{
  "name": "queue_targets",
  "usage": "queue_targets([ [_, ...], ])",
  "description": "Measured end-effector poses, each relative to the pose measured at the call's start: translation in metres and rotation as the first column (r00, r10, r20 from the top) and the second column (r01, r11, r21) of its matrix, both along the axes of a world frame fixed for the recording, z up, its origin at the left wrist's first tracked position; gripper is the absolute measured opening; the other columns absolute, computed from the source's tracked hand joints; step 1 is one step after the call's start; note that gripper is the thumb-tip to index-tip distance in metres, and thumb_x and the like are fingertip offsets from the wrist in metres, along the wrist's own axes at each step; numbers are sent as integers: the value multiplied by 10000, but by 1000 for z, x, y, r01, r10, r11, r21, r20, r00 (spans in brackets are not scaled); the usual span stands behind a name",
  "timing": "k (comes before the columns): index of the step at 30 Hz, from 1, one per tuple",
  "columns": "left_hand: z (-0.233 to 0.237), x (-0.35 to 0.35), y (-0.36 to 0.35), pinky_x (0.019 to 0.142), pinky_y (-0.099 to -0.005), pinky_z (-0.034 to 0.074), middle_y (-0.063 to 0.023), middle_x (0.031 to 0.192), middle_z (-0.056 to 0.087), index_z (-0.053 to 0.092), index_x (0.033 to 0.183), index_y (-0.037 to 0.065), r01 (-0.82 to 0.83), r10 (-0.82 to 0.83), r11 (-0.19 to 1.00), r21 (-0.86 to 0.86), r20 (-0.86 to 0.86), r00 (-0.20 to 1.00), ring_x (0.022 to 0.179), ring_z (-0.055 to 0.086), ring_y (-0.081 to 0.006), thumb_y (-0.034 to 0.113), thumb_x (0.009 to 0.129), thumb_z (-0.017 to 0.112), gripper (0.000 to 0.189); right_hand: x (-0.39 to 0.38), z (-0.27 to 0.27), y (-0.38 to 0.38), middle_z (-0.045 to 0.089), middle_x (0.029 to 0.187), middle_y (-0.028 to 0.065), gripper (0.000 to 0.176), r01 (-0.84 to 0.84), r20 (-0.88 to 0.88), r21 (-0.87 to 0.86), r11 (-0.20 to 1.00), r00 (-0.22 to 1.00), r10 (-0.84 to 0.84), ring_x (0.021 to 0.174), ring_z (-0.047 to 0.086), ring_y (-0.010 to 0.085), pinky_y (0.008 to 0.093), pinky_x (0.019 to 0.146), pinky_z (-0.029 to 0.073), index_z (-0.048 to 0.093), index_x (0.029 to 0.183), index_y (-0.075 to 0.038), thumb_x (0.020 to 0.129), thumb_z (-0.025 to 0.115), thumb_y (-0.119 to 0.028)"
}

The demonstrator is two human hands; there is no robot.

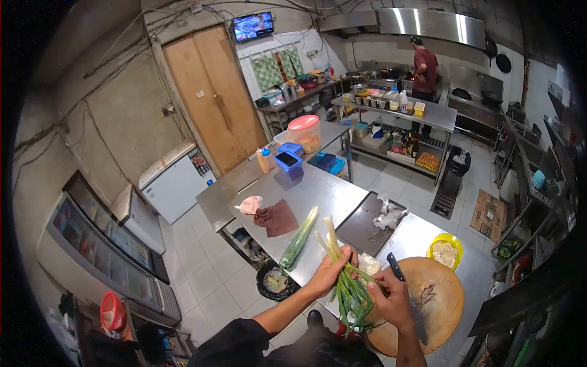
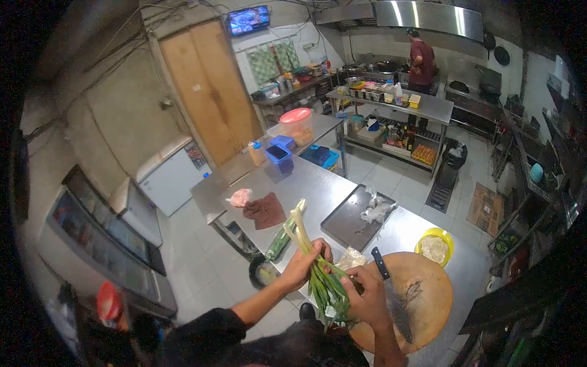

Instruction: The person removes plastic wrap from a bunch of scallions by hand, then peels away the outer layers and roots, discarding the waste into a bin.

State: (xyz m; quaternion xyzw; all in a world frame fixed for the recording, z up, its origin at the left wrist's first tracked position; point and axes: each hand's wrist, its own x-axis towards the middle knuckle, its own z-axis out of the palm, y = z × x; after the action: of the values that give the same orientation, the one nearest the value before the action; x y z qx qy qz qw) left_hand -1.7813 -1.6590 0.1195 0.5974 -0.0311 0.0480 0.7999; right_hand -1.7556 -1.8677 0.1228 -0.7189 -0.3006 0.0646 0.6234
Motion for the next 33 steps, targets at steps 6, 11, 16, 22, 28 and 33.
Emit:
queue_targets([
  [6, 15, 6, 2, 747, -294, 521, -47, 798, 610, 556, 978, 83, 11, -44, 985, -173, -187, 981, 784, 623, -158, 504, 1073, 405, 457, 23, -35, -4, 639, 748, 43, 285, -60, -350, 201, 978, 928, 129, 613, 570, 92, 245, 575, 475, 634, 1081, 5, 1076, 481, -235],
  [11, 13, 15, 6, 879, -386, 539, -43, 792, 530, 548, 988, 49, 65, -101, 959, -276, -119, 988, 777, 585, -178, 546, 1052, 418, 517, 34, -17, -15, 650, 795, 64, 373, -111, -456, 391, 914, 839, 297, 634, 567, 103, 240, 593, 468, 619, 1144, 19, 1106, 387, -270],
  [16, 13, 17, 8, 882, -380, 537, -35, 786, 514, 548, 994, 51, 87, -129, 963, -255, -152, 980, 783, 585, -170, 539, 1053, 426, 506, 36, -8, -17, 663, 798, 54, 319, -161, -329, 199, 967, 918, 221, 703, 606, 104, 257, 664, 495, 632, 1093, 9, 1066, 497, -279],
  [22, 9, 23, -8, 747, -331, 503, -37, 855, 521, 547, 991, 56, 64, -133, 952, -299, -219, 967, 765, 555, -150, 520, 1074, 384, 498, 31, 16, 10, 682, 762, 122, 223, -125, -6, -95, 988, 992, 125, 717, 688, 248, 348, 668, 515, 612, 1018, -19, 996, 598, -241],
  [28, 3, 23, -8, 714, -305, 486, -24, 897, 503, 516, 1093, 63, 138, -204, 926, -351, -159, 966, 766, 535, -130, 532, 1080, 334, 503, 37, 19, 22, 691, 770, 150, 177, 41, 116, -94, 995, 993, -30, 762, 711, 352, 415, 682, 531, 587, 985, -33, 985, 582, -210],
  [33, 11, 21, -23, 726, -280, 480, -29, 940, 551, 493, 1174, 70, 58, -89, 986, -157, -192, 977, 780, 541, -114, 531, 1091, 257, 525, 38, 5, 33, 715, 835, 132, 149, 16, -23, -14, 1000, 1000, -17, 806, 711, 357, 428, 699, 546, 594, 1038, -51, 964, 609, -179],
])
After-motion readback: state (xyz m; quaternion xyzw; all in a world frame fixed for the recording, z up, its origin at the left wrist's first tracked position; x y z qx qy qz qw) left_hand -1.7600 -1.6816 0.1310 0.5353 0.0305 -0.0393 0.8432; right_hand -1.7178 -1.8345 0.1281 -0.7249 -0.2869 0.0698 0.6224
